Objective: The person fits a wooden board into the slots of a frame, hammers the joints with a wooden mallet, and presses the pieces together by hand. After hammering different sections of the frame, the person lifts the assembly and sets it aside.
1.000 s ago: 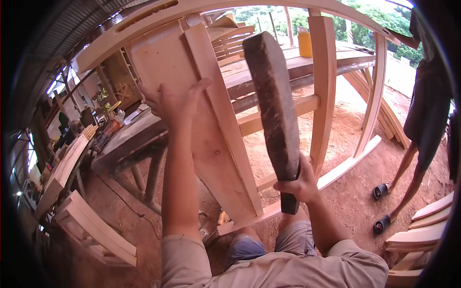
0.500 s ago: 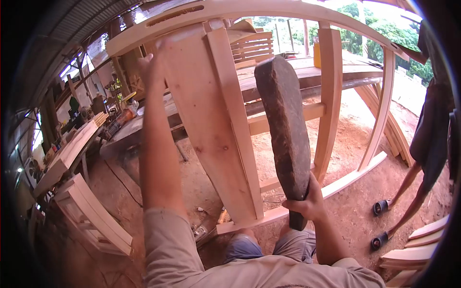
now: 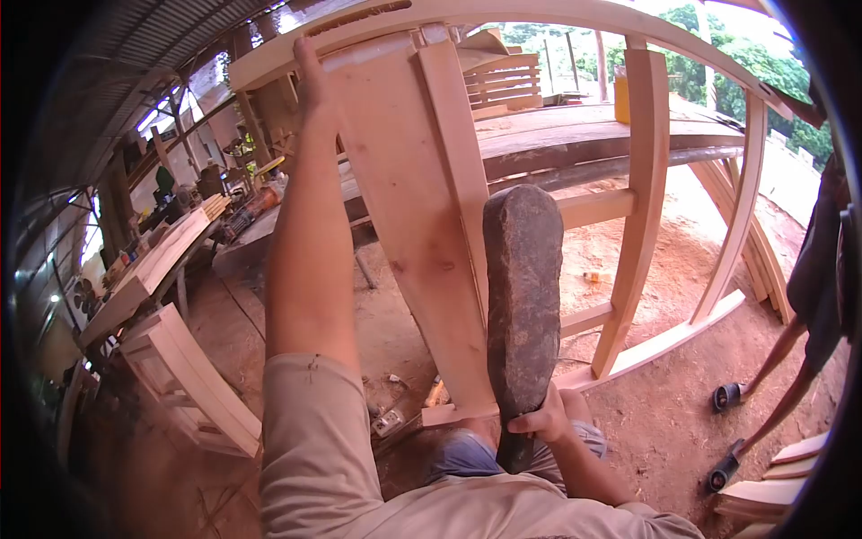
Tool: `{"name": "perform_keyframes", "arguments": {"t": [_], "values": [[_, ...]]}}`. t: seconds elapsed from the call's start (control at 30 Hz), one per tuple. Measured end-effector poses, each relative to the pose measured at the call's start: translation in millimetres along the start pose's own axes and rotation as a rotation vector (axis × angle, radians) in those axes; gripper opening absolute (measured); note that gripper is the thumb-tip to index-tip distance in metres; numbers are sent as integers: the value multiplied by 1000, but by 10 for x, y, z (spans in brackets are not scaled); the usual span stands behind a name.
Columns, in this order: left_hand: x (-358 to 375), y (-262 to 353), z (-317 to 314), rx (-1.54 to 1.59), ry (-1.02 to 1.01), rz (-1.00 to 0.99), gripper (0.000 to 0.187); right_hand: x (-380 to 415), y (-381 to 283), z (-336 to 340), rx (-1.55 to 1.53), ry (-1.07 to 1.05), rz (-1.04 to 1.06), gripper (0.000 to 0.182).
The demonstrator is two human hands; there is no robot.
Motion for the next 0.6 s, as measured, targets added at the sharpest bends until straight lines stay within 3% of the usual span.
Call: {"name": "perform_keyframes", "arguments": {"t": [0.13, 0.23, 0.27, 0.37, 0.47, 0.6], "values": [[-296, -87, 12, 110, -168, 3, 90, -26, -248, -69, 88, -8, -64, 73], [-393, -123, 32, 234, -345, 44, 88, -66, -456, -152, -39, -21, -117, 65], [-387, -128, 5, 297, -454, 50, 87, -66, -319, -131, -171, -147, -127, 60], [-176, -51, 32, 306, -443, 132, 84, 56, 166, -112, -335, -443, -126, 51], [-243, -61, -19, 303, -469, -10, 85, 245, 439, -141, -239, -282, -76, 48], [-281, -35, 5, 260, -348, 40, 88, 224, 546, -318, -123, -434, -343, 58]]}}
Point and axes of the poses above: each hand's wrist, its own x-axis away from the middle knuckle, its own z-axis out of the back of the hand, y = z × x, the point moved 3 cm from there along -x, towards the middle knuckle, and after that the axes turned 14 degrees about z, right-handed, at the moved point
